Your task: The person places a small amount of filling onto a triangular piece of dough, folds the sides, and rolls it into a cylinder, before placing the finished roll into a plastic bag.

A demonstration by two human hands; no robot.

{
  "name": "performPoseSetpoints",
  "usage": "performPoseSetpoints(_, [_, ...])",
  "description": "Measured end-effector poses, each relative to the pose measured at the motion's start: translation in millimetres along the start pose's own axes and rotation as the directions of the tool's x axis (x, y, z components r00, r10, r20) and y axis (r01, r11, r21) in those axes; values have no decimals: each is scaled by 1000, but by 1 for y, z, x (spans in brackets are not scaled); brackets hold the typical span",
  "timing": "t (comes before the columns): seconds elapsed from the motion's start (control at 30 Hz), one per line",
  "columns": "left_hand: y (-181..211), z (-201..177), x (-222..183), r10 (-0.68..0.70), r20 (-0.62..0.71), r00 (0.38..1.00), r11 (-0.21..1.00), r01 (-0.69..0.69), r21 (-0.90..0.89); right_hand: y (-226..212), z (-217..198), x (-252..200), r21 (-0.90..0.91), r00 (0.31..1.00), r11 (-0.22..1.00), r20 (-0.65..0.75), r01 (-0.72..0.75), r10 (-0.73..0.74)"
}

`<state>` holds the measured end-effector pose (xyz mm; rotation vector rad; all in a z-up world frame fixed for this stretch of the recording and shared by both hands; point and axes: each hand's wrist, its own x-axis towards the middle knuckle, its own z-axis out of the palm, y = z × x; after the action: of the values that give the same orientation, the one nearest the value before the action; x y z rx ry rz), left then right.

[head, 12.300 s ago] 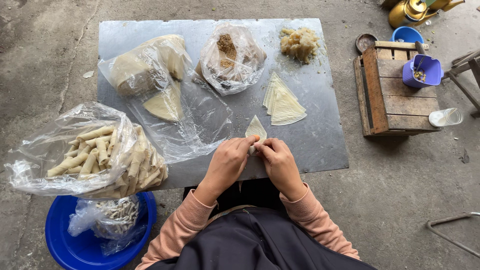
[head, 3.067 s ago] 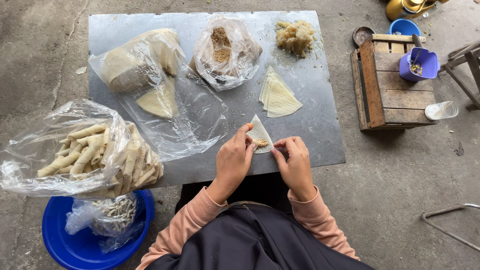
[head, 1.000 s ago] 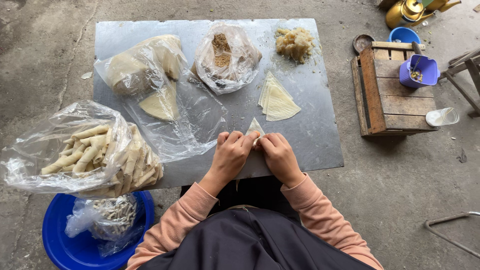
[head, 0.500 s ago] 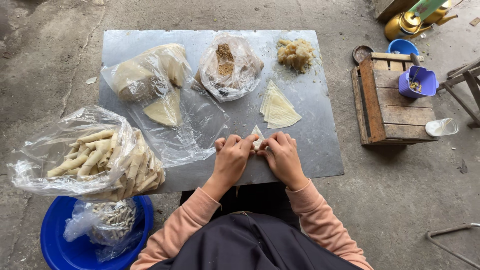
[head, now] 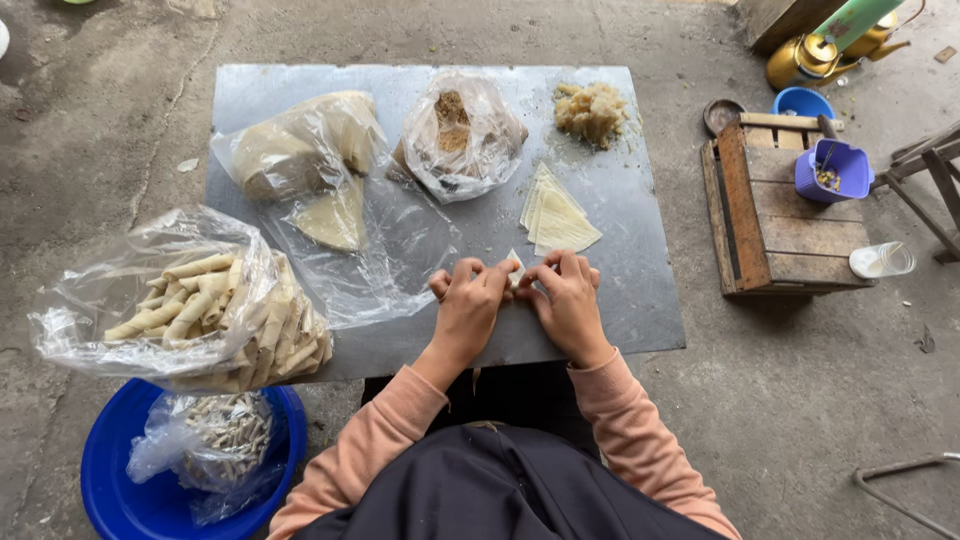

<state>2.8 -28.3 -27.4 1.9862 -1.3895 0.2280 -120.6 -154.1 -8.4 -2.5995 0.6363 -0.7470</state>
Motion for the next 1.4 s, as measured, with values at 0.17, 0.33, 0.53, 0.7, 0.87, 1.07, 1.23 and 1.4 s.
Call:
performPoseSetpoints(0.17, [0, 7, 17, -215, -16, 977, 969, 211, -128, -2, 9, 8, 53, 982, 982, -59, -179, 182])
performPoseSetpoints(0.33, [-1, 6, 18, -105, -52, 993, 994, 104, -36, 3, 9, 13, 66, 991, 990, -49, -124, 127])
performPoseSetpoints(0.53, [-3, 9, 15, -32, -47, 998, 998, 34, 52, 10, 12, 9, 22, 997, 999, -72, -25, 26])
performPoseSetpoints(0.7, [8, 3, 5, -226, 12, 974, 968, 226, -108, -1, 12, -7, 37, 987, 987, -39, -156, 157])
performPoseSetpoints(0.87, [5, 22, 13, -279, -91, 956, 960, 277, -33, -1, 27, 11, -63, 980, 980, -64, -191, 187])
performPoseSetpoints(1.07, [-10, 41, 54, -241, -186, 953, 926, 283, 249, 16, 48, 51, -160, 973, 964, -123, -213, 195])
performPoseSetpoints(1.23, [-13, 10, 35, -107, 80, 991, 992, 112, -63, 40, 0, 36, 81, 976, 977, -79, -197, 203])
performPoseSetpoints(1.4, [3, -15, 40, -8, -24, 1000, 1000, 7, -23, 37, -1, 28, -68, 998, 996, -38, -60, 58])
